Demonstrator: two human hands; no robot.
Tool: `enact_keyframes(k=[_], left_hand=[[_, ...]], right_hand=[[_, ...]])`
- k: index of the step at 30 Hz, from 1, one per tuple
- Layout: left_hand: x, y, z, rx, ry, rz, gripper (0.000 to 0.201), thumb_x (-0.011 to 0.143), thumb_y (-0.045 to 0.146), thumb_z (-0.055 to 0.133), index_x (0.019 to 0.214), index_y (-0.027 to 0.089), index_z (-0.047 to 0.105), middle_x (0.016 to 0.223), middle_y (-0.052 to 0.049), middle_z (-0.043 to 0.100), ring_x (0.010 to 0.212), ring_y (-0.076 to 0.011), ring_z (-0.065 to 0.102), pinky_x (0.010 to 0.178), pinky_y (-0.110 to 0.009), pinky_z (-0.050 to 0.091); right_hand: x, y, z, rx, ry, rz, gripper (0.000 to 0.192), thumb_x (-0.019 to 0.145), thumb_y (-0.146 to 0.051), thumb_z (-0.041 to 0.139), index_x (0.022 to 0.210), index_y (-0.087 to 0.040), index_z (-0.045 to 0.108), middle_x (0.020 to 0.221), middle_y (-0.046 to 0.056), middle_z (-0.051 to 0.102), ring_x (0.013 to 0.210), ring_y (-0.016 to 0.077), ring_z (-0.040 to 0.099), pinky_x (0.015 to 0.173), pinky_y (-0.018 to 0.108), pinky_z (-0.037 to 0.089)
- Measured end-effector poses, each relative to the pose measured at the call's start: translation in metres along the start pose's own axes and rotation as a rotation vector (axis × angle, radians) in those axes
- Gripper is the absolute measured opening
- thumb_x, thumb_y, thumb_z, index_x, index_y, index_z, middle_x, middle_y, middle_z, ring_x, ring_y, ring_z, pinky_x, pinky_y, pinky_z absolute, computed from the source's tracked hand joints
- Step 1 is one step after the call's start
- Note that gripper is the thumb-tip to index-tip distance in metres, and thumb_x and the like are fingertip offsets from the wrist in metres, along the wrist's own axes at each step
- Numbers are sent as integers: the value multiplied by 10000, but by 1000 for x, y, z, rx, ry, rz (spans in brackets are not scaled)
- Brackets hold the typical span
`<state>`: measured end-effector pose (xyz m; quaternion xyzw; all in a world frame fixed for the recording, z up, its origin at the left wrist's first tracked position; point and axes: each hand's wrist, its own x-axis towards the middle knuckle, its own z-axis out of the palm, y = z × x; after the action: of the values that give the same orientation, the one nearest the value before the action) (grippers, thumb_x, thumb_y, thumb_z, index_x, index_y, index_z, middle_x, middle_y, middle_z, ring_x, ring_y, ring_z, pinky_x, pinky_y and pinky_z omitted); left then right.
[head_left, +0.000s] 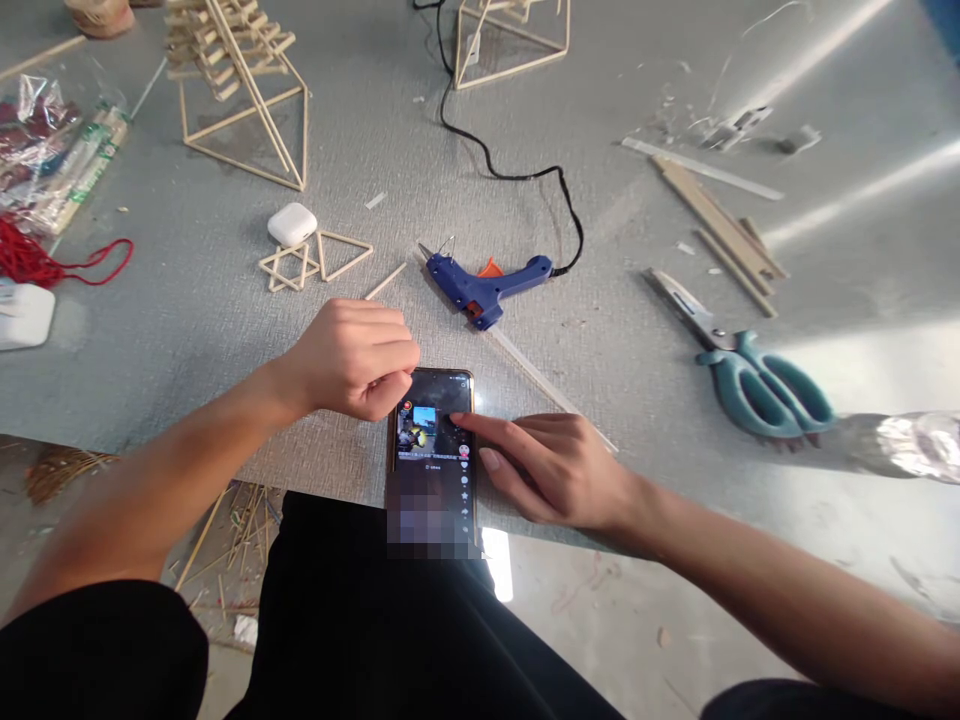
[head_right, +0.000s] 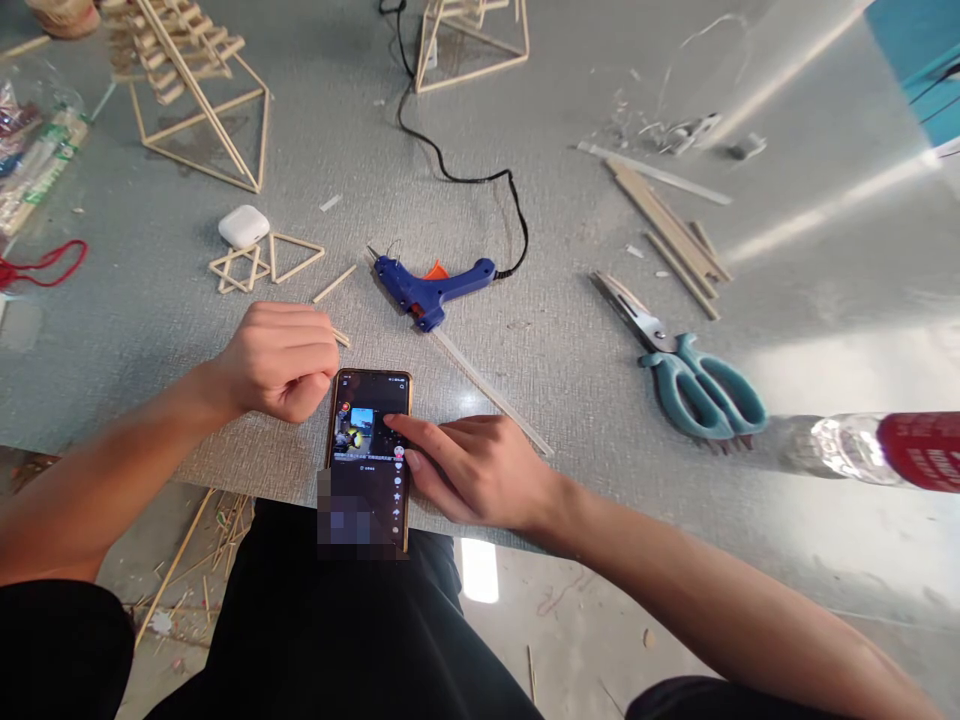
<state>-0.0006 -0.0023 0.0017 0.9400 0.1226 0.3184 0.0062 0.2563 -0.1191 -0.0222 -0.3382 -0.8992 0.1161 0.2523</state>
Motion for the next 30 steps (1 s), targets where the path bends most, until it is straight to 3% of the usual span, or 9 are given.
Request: enact_keyframes(k=[19, 30], left_hand=[[0, 1, 0, 18, -33, -10, 245, 805, 132, 416, 575, 211, 450, 523, 24, 432, 515, -130, 399, 527, -292, 359], [0, 0, 0, -11, 5, 9, 221, 793, 118, 445, 593, 213, 451, 537, 26, 431, 525, -135, 385, 526, -297, 362]], right_hand=[[0, 0, 1, -6, 4, 12, 326, 1031, -222, 447, 1329, -130, 541, 666, -43, 644, 477, 89, 549, 468, 270, 410], [1, -1, 0, -11, 11, 1, 304, 1047, -226, 440, 1298, -101, 557, 673, -31, 656, 476, 95, 554, 470, 271, 418]])
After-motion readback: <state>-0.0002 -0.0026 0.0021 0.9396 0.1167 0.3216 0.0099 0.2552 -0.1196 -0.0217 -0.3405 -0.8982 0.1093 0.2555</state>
